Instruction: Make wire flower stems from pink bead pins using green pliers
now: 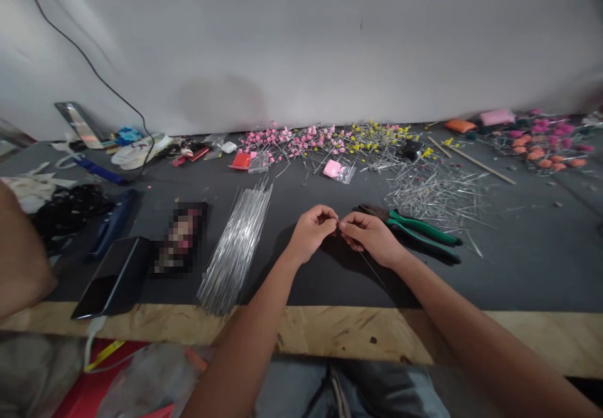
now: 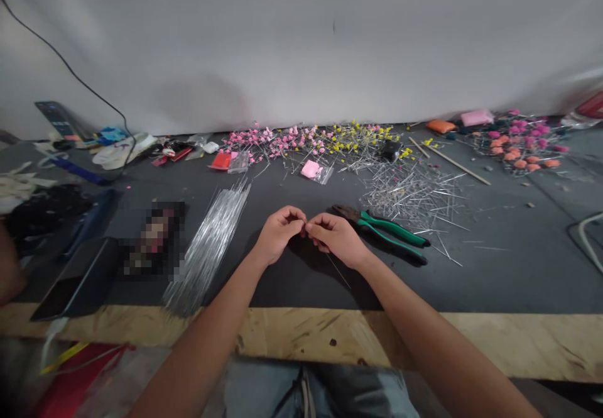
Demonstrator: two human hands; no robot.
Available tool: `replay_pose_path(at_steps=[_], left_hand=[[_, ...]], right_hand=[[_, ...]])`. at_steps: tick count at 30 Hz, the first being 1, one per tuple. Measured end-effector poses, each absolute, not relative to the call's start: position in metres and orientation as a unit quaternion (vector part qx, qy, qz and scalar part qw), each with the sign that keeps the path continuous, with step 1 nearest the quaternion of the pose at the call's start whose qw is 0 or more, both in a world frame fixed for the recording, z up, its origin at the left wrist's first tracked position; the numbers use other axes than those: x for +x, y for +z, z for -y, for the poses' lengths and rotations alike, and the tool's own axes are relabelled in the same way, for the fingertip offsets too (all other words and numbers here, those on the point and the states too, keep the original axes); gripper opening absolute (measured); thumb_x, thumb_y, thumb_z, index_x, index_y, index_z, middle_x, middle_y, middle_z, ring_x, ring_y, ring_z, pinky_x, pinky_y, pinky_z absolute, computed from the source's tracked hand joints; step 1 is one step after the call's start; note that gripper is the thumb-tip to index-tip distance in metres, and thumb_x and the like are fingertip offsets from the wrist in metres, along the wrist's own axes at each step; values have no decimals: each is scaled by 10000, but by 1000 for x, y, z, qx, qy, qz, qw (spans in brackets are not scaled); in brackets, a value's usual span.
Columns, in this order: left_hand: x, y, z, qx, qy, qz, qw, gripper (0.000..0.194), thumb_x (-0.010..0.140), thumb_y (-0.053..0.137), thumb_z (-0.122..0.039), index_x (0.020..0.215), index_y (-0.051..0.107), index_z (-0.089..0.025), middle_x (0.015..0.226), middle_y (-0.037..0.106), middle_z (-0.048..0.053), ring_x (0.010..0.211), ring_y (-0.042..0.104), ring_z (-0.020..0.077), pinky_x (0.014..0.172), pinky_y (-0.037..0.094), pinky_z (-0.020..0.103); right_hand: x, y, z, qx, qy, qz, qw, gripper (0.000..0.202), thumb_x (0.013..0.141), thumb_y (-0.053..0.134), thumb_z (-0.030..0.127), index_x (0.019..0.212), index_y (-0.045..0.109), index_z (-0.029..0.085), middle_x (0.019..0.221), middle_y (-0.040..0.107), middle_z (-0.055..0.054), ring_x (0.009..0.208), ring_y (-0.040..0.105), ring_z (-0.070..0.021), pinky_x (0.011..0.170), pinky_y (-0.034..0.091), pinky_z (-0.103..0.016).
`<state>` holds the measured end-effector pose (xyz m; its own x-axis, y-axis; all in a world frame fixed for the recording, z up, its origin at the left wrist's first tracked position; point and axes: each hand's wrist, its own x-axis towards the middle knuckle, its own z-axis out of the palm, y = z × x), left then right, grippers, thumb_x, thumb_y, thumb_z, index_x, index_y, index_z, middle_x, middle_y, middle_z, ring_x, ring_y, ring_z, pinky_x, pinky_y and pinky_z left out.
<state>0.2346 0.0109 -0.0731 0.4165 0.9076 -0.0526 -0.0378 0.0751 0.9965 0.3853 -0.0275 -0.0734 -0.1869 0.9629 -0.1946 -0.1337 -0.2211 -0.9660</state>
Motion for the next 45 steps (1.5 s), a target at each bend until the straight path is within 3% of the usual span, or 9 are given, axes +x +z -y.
replay_pose_path(at_steps=[9,30,45], left_hand=[[235,-72,-11,569,378,-380,624,74,664,539,-157,733,555,-135,658,537,-27,581,505,66,591,387,216],[231,-73,-14,597,352,-389,608,65,666,550,-165,723,567,-138,646,563,-19,593,538,86,609,420,232],[232,-68,-14,518,366,-370,679,126,707,596,-229,793,600,-137,687,586,-9,617,533,77,626,402,220]], right_hand=[[387,-73,29,-462,636,440,435,311,675,657,452,709,562,158,564,511,37,431,393,-42,384,271,-186],[389,-75,31,-455,647,445,420,265,723,632,415,736,565,159,568,511,38,434,413,-45,381,284,-181],[386,-77,32,-457,624,441,454,257,730,624,417,759,565,168,596,513,37,455,410,-53,412,303,-196]])
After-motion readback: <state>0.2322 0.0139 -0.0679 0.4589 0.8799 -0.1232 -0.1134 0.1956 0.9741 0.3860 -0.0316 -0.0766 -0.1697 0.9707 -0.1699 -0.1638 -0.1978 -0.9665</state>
